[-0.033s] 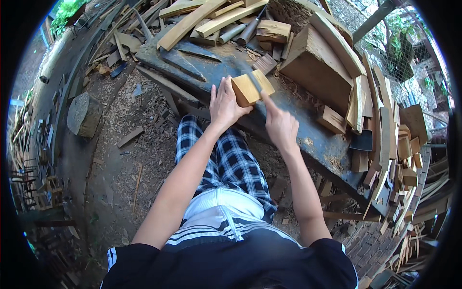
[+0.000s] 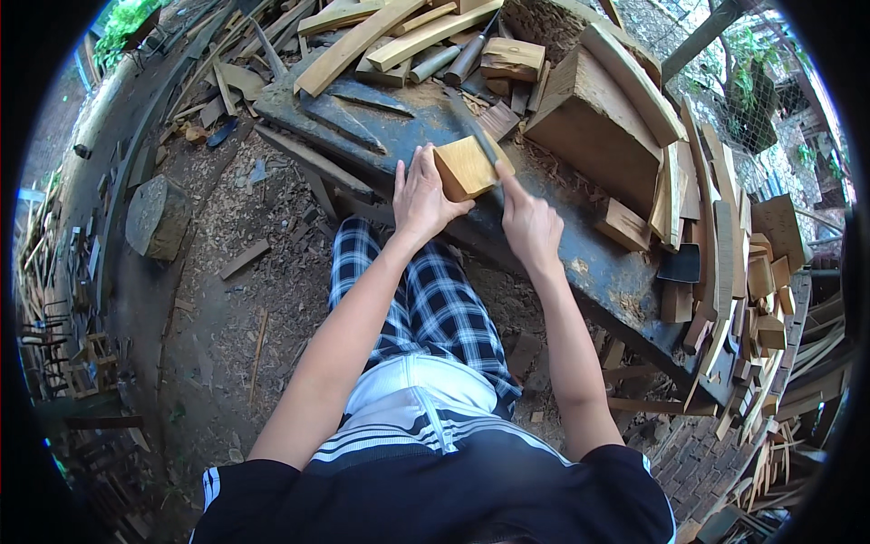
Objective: The person selects a piece of wood and uses a small hand saw to cut a notch into it.
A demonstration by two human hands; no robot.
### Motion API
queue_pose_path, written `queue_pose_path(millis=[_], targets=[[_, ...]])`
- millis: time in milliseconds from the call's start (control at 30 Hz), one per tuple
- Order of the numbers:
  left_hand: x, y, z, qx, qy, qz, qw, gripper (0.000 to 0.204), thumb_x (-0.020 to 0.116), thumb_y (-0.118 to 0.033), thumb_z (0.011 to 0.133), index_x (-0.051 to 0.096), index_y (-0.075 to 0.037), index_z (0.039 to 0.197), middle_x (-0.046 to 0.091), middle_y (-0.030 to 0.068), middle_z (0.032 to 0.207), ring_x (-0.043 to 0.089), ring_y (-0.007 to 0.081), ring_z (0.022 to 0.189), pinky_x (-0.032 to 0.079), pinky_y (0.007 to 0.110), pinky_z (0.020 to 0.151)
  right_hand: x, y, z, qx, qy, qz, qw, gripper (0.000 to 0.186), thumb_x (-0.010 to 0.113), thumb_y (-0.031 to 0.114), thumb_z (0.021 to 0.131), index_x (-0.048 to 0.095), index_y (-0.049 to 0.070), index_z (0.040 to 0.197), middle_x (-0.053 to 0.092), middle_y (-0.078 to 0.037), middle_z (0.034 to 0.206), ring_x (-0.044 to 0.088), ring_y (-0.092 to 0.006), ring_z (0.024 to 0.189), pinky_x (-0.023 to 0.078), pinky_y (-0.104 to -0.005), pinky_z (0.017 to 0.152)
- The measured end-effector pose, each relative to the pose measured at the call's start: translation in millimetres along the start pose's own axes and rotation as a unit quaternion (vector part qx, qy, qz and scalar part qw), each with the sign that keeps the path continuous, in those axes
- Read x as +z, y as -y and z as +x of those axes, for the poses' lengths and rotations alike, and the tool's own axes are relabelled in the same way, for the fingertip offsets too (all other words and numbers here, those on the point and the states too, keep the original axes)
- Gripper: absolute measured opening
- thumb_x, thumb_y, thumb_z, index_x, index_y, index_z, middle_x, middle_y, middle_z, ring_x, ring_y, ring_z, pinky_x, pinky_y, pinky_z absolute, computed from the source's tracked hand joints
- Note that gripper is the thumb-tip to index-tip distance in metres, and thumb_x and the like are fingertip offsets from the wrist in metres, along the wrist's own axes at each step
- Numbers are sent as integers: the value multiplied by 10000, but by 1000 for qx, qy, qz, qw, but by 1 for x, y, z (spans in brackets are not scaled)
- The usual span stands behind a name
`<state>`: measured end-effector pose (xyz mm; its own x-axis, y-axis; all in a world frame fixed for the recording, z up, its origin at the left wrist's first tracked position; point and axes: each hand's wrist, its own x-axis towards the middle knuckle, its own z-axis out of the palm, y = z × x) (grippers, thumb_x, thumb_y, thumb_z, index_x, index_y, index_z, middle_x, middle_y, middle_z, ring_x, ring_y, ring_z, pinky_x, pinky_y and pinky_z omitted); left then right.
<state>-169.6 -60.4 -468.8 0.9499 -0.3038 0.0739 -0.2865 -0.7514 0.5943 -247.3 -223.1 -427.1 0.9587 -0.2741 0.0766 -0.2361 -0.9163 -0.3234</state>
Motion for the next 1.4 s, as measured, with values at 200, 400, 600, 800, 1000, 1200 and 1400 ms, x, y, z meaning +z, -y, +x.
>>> queue_pose_path(millis=[200, 400, 600, 800, 1000, 1200, 1400], targets=[[5, -6, 4, -6, 10, 4, 1000, 1191, 910, -401, 620, 220, 25, 1493, 387, 244, 1531, 329, 315, 1476, 154, 482, 1247, 13, -2, -2, -52, -50, 27, 997, 405, 529, 209, 984, 595, 292, 1375, 688, -213, 735, 699, -383, 665, 547, -487, 572], [0, -1, 1, -8, 4, 2, 1000, 1156, 913, -384, 616, 250, 26, 1470, 396, 251, 1521, 345, 331, 1465, 160, 496, 1242, -11, 21, -38, -77, 8, 47, 996, 422, 537, 207, 975, 594, 302, 1382, 677, -203, 692, 697, -372, 637, 549, -487, 566], [4, -6, 3, -13, 20, -4, 1000, 1196, 920, -393, 598, 236, 21, 1488, 404, 230, 1523, 328, 303, 1477, 151, 490, 1246, 15, -6, 20, -18, -41, 13, 999, 412, 513, 232, 992, 585, 307, 1391, 694, -225, 776, 700, -403, 722, 551, -506, 646], [9, 3, -1, 0, -17, 4, 1000, 1135, 908, -371, 622, 263, 36, 1462, 393, 240, 1529, 334, 314, 1474, 156, 489, 1247, -6, 28, -38, -76, 3, 78, 994, 431, 531, 216, 977, 584, 287, 1399, 690, -200, 726, 686, -384, 626, 543, -502, 576], [3, -7, 3, -5, 5, -11, 1000, 1190, 894, -410, 629, 221, 41, 1502, 392, 241, 1528, 349, 307, 1464, 147, 490, 1246, -2, 12, -22, -45, 28, 73, 996, 444, 529, 233, 999, 545, 342, 1429, 710, -202, 830, 696, -402, 745, 543, -490, 659], [5, -5, 4, -11, 17, -7, 1000, 1153, 890, -416, 629, 247, 26, 1478, 402, 234, 1518, 339, 300, 1469, 149, 488, 1246, -1, 12, -5, 6, 29, 69, 997, 422, 493, 243, 1012, 553, 329, 1421, 697, -233, 827, 690, -431, 788, 546, -517, 719], [2, 1, 4, -12, 7, -1, 1000, 1153, 891, -427, 617, 263, 24, 1471, 389, 224, 1526, 341, 307, 1466, 158, 498, 1242, -11, 23, -32, -47, 31, 60, 997, 425, 535, 225, 985, 577, 312, 1399, 692, -222, 775, 698, -403, 711, 550, -504, 630]])
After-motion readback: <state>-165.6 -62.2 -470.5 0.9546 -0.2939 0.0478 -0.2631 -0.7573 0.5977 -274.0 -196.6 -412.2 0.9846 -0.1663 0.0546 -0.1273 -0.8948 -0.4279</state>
